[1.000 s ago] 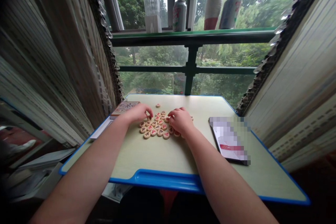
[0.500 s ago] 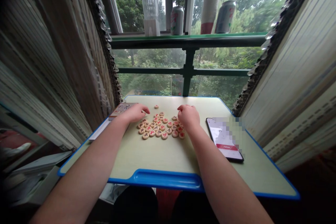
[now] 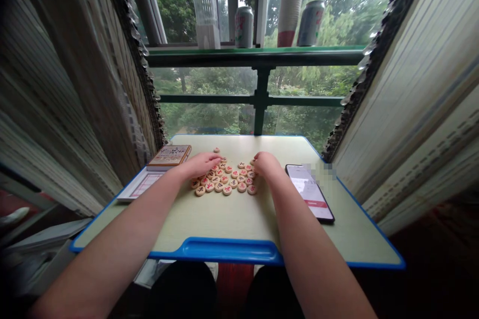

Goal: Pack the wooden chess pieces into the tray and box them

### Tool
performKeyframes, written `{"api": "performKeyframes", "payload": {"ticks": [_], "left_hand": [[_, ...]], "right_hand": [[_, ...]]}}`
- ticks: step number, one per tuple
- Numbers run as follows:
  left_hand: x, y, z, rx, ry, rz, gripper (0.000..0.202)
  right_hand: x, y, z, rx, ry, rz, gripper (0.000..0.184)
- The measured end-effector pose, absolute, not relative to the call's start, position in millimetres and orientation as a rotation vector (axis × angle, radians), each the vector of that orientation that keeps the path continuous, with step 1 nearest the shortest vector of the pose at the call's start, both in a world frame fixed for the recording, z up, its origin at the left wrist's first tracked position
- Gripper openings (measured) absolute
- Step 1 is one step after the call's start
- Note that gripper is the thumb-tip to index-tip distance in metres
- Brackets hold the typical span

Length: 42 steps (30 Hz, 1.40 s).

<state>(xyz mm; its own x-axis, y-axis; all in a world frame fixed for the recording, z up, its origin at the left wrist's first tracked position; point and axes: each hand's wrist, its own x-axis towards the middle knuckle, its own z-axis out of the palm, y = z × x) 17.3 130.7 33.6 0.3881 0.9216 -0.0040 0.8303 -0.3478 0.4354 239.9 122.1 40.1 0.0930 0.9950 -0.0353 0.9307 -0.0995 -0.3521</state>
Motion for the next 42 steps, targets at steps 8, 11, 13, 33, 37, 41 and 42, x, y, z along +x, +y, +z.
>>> {"api": "performKeyframes", "payload": {"ticks": [8, 11, 13, 33, 37, 41, 42], "left_hand": [[15.9, 129.6, 35.7, 2.287, 1.601, 0.415, 0.034], [17.1, 127.3, 36.2, 2.285, 1.593, 0.415, 0.034], [18.5, 125.6, 37.1, 2.294, 1.593, 0.423, 0.034], [21.6, 128.6, 34.5, 2.319, 1.444, 0.702, 0.042], [15.7, 131.7, 36.6, 2.264, 1.484, 0.747, 0.040], [11.9, 130.4, 41.3, 2.189, 1.575, 0.872, 0.035], [11.7, 129.6, 42.7, 2.174, 1.598, 0.903, 0.035]], "right_hand": [[230.9, 112.9, 45.4, -2.065, -2.035, 0.422, 0.038], [233.3, 108.7, 48.9, -2.112, -2.047, 0.385, 0.037], [235.4, 101.3, 55.1, -2.148, -2.079, 0.358, 0.034], [240.0, 79.8, 68.0, -1.973, -2.445, 1.128, 0.019], [244.9, 85.0, 63.2, -1.952, -2.406, 1.099, 0.016], [247.4, 86.9, 60.8, -1.942, -2.371, 1.084, 0.020], [247.9, 86.6, 61.1, -1.946, -2.369, 1.078, 0.020]]}}
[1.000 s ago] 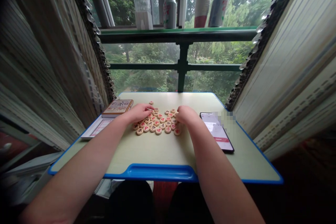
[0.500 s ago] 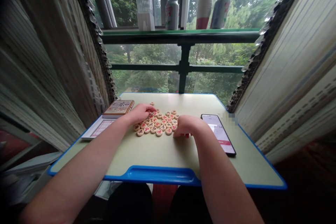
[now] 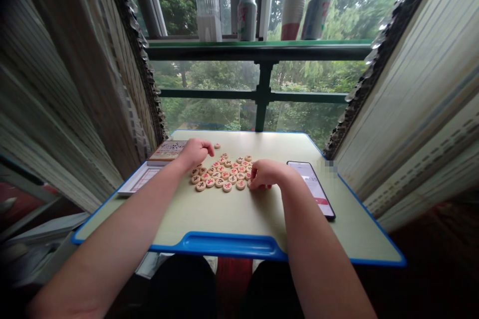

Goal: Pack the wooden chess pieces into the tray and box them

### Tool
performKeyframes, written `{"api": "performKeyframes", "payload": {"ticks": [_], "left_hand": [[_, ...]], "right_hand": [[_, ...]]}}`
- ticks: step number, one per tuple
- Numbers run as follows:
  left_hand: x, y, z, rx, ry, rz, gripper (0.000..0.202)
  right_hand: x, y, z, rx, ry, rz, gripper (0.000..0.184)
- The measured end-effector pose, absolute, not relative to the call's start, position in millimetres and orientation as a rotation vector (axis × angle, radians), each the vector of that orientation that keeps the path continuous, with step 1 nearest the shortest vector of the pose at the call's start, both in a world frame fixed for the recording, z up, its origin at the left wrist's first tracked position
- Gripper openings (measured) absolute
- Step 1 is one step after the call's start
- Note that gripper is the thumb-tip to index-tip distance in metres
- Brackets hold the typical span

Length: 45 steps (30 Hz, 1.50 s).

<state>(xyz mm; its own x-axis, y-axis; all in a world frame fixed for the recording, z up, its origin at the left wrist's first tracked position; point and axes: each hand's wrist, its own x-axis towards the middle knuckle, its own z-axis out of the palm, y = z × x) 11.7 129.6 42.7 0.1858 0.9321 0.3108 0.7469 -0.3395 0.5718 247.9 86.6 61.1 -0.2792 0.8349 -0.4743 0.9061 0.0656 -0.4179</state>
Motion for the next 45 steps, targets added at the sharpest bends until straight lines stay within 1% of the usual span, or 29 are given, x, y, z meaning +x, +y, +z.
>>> {"api": "performKeyframes", "payload": {"ticks": [3, 6, 8, 11, 13, 15, 17, 19, 22, 26, 30, 33, 36, 39, 45], "left_hand": [[12.0, 128.3, 45.4, 2.145, 1.656, 0.934, 0.033], [11.0, 129.7, 45.8, 2.145, 1.722, 0.880, 0.033], [9.1, 130.7, 46.2, 2.167, 1.770, 0.770, 0.033], [5.7, 129.4, 49.3, 2.226, 1.881, 0.444, 0.032], [4.8, 126.8, 52.5, 2.296, 1.930, 0.288, 0.031], [5.9, 124.3, 54.5, 2.365, 1.910, 0.236, 0.033], [8.7, 122.9, 53.8, 2.400, 1.857, 0.187, 0.034], [12.9, 122.8, 50.4, 2.413, 1.844, 0.135, 0.034], [20.1, 123.4, 42.8, 2.501, 1.800, 0.200, 0.035], [29.9, 122.8, 34.2, 2.631, 1.550, 0.412, 0.037], [36.2, 121.3, 29.9, 2.693, 1.393, 0.489, 0.037], [36.6, 121.1, 28.7, 2.662, 1.476, 0.517, 0.037], [35.3, 121.6, 29.1, 2.611, 1.527, 0.527, 0.036], [35.4, 121.3, 29.9, 2.604, 1.502, 0.525, 0.037], [40.5, 118.5, 27.6, 2.645, 1.390, 0.503, 0.036]], "right_hand": [[248.6, 85.4, 62.8, 1.838, 2.177, -0.977, 0.022], [246.8, 84.8, 64.0, 1.841, 2.133, -0.937, 0.024], [244.6, 84.5, 65.0, 1.825, 2.136, -0.892, 0.024], [242.4, 82.7, 67.8, 1.820, 2.153, -0.849, 0.025], [242.9, 80.8, 70.5, 1.817, 2.179, -0.865, 0.033], [245.0, 79.7, 72.7, 1.786, 2.231, -0.924, 0.038], [248.0, 80.5, 73.7, 1.766, 2.268, -0.994, 0.039], [251.6, 83.3, 73.7, 1.832, 2.263, -0.997, 0.038], [257.2, 89.2, 72.7, 2.054, 2.287, -0.818, 0.037], [261.1, 96.0, 68.7, 2.255, 2.302, -0.542, 0.037], [252.8, 100.9, 58.0, 2.202, 2.445, -0.451, 0.030], [242.8, 103.9, 48.0, 2.094, 2.633, -0.360, 0.026], [237.7, 106.1, 41.9, 2.103, 2.654, -0.268, 0.022], [237.5, 106.4, 41.3, 2.132, 2.626, -0.290, 0.023], [235.9, 104.8, 44.1, 2.042, 2.603, -0.387, 0.022]]}}
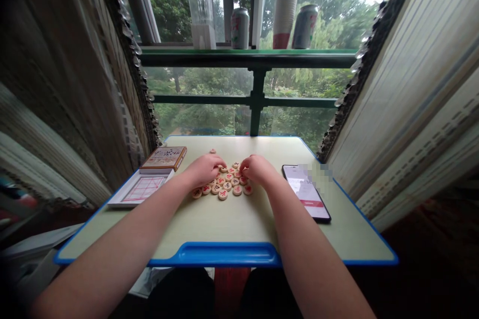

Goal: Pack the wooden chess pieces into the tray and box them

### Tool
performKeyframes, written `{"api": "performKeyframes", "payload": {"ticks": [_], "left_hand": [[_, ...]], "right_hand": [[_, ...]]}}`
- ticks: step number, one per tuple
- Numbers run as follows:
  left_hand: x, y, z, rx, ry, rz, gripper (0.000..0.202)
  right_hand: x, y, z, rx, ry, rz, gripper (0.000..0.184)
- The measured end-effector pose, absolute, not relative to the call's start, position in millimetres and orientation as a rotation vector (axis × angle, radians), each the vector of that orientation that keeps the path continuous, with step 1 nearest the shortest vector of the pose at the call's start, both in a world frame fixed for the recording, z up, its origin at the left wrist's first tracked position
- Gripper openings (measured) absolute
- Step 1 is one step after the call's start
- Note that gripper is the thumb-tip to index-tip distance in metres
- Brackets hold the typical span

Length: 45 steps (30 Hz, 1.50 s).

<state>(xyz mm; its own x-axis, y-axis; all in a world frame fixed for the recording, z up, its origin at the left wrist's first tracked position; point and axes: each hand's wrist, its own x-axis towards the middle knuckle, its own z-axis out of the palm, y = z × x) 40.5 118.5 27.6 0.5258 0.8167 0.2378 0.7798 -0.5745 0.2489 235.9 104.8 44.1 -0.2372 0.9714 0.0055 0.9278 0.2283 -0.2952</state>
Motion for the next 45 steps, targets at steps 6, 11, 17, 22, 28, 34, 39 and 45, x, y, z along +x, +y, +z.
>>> {"api": "performKeyframes", "payload": {"ticks": [6, 11, 17, 22, 28, 34, 39, 45], "left_hand": [[41.8, 117.4, 26.4, 2.638, 1.332, 0.412, 0.032], [42.8, 115.4, 28.7, 2.616, 1.335, 0.436, 0.032], [42.3, 119.8, 26.4, 2.573, 1.418, 0.588, 0.034], [41.3, 123.2, 27.5, 2.444, 1.480, 0.891, 0.038], [40.6, 122.1, 35.3, 2.204, 1.558, 1.255, 0.037], [30.2, 108.5, 68.2, 1.913, 1.542, 1.566, 0.032], [28.1, 85.7, 62.4, 1.748, 1.633, 1.319, 0.025], [-8.0, 82.7, 55.3, 1.993, 1.809, 1.059, 0.022]], "right_hand": [[236.9, 106.6, 43.5, -1.910, -2.236, 0.340, 0.025], [237.2, 107.1, 39.9, -1.912, -2.228, 0.324, 0.027], [236.2, 111.4, 32.5, -1.936, -2.194, 0.268, 0.027], [232.7, 111.0, 31.9, -1.935, -2.174, 0.261, 0.028], [229.3, 110.1, 36.5, -1.999, -2.114, 0.279, 0.025], [222.9, 109.2, 40.0, -1.903, -2.080, 0.141, 0.033], [215.3, 106.9, 34.5, -1.809, -2.180, 0.115, 0.030], [211.0, 99.3, 36.6, -1.602, -2.231, 0.109, 0.034]]}}
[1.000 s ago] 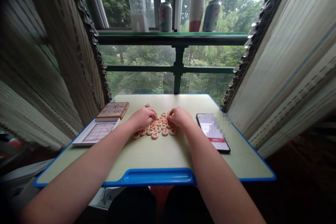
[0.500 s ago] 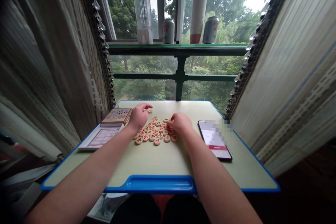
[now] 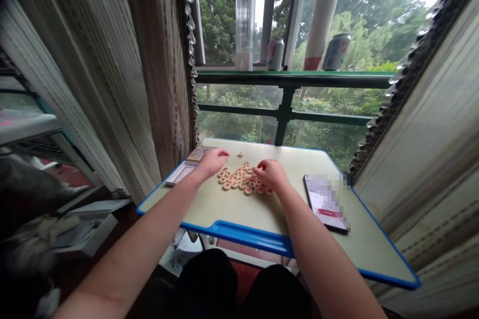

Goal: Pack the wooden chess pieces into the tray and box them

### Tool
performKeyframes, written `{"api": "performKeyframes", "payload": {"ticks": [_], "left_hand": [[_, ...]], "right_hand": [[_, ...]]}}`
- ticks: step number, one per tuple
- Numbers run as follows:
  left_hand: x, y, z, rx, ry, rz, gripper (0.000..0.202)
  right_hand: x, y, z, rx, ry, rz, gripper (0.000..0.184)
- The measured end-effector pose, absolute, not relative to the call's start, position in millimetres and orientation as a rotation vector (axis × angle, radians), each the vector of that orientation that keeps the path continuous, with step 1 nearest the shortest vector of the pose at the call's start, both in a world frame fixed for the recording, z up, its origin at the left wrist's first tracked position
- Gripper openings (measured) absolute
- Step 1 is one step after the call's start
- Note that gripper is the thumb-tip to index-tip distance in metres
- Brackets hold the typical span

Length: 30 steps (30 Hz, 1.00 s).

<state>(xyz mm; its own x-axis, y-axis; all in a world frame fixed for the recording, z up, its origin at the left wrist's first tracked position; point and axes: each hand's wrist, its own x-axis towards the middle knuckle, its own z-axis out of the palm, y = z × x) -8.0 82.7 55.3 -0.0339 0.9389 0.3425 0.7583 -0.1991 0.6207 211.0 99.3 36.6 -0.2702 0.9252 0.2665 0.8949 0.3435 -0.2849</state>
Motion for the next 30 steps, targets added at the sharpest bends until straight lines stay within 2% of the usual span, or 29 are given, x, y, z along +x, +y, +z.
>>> {"api": "performKeyframes", "payload": {"ticks": [4, 7, 11, 17, 19, 21, 24, 27, 30], "left_hand": [[-38.2, 76.5, 54.0, 1.972, 1.914, 1.131, 0.023], [-43.2, 64.5, 35.0, 2.120, 2.039, 1.503, 0.023], [-35.1, 56.9, 11.6, 2.315, 1.868, 1.610, 0.016], [-49.9, 54.0, 21.0, 1.834, 1.980, 1.951, 0.024], [-65.5, 50.7, 24.6, 1.689, 2.167, 1.846, 0.027], [-81.7, 47.8, 24.1, 1.662, 2.397, 1.515, 0.027], [-98.8, 45.9, 17.6, 1.539, 2.455, 0.958, 0.045], [-104.6, 45.0, 10.4, 1.550, 2.423, 0.889, 0.050], [-106.1, 42.4, 5.9, 1.602, 2.359, 0.974, 0.042]], "right_hand": [[201.5, 92.8, 35.0, -1.514, -2.296, 0.137, 0.031], [196.6, 91.8, 31.4, -1.446, -2.309, 0.129, 0.028], [195.6, 90.6, 28.7, -1.398, -2.303, 0.180, 0.026], [187.5, 77.9, 42.2, -1.291, -2.019, 0.530, 0.033], [180.4, 75.8, 52.9, -1.242, -1.932, 0.590, 0.034], [171.4, 76.4, 62.5, -1.197, -1.814, 0.697, 0.034], [157.2, 81.5, 67.4, -1.028, -1.425, 1.036, 0.029], [148.7, 88.0, 58.4, -0.891, -1.178, 1.270, 0.025], [147.2, 91.2, 43.7, -0.938, -1.199, 1.318, 0.024]]}}
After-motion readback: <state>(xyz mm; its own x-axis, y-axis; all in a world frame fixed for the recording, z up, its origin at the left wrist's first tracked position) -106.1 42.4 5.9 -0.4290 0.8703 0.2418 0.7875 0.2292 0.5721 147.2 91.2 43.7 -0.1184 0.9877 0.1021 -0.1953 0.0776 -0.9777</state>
